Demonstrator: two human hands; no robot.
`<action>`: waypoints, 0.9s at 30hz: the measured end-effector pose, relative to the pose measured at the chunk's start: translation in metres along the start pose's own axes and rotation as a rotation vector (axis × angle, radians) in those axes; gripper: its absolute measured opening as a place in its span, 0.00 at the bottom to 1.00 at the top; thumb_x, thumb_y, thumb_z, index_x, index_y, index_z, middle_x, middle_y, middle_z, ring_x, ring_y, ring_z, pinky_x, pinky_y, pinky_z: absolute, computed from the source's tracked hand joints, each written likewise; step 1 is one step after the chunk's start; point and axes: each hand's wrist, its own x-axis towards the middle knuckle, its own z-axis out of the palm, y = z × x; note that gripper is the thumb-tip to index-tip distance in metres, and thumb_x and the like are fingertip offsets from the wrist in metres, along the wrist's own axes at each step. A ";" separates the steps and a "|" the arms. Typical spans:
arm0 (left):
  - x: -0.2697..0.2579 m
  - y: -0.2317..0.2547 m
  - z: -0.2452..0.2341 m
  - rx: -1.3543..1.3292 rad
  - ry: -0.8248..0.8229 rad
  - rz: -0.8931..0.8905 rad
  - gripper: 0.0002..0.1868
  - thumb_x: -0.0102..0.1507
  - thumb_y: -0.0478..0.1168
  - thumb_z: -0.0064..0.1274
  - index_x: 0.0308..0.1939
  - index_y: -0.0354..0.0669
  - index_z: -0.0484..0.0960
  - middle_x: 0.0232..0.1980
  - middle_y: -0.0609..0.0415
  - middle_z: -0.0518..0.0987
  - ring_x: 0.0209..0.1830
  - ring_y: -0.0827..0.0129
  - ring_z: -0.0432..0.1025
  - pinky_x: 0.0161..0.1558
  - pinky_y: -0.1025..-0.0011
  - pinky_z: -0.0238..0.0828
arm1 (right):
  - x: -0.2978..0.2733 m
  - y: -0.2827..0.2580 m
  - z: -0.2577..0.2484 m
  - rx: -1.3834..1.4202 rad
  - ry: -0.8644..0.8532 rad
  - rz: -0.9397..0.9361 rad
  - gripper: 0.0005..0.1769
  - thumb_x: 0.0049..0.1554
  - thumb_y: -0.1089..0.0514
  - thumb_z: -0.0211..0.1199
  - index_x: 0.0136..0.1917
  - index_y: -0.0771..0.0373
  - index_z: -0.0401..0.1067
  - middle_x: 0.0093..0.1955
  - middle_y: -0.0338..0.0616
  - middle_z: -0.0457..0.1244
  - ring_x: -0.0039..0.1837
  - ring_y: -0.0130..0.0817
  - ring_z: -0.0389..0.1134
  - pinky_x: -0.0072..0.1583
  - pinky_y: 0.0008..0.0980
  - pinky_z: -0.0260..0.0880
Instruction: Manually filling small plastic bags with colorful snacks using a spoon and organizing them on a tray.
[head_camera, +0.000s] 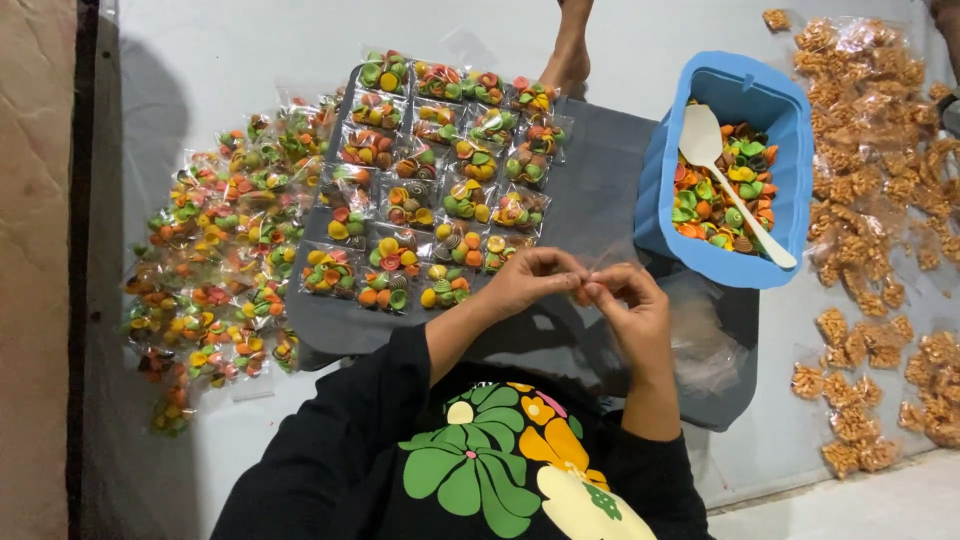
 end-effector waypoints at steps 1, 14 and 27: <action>0.000 0.003 0.001 0.062 0.015 0.020 0.06 0.63 0.31 0.61 0.44 0.35 0.85 0.37 0.49 0.85 0.41 0.73 0.80 0.40 0.74 0.79 | 0.001 0.004 0.002 0.052 0.010 0.009 0.06 0.55 0.66 0.74 0.46 0.64 0.79 0.42 0.43 0.67 0.43 0.26 0.70 0.47 0.28 0.71; -0.018 0.040 0.028 0.466 0.107 0.148 0.09 0.62 0.42 0.67 0.44 0.45 0.89 0.44 0.53 0.82 0.48 0.67 0.78 0.49 0.68 0.76 | -0.016 0.007 -0.009 0.296 0.105 -0.019 0.06 0.57 0.71 0.67 0.50 0.75 0.77 0.43 0.59 0.68 0.43 0.41 0.73 0.46 0.36 0.75; -0.042 0.052 0.030 0.468 0.199 0.116 0.08 0.66 0.40 0.60 0.46 0.43 0.89 0.40 0.52 0.77 0.43 0.70 0.77 0.36 0.74 0.77 | -0.025 -0.017 0.004 0.290 0.111 -0.120 0.10 0.56 0.68 0.68 0.50 0.76 0.76 0.44 0.56 0.66 0.46 0.38 0.72 0.49 0.34 0.74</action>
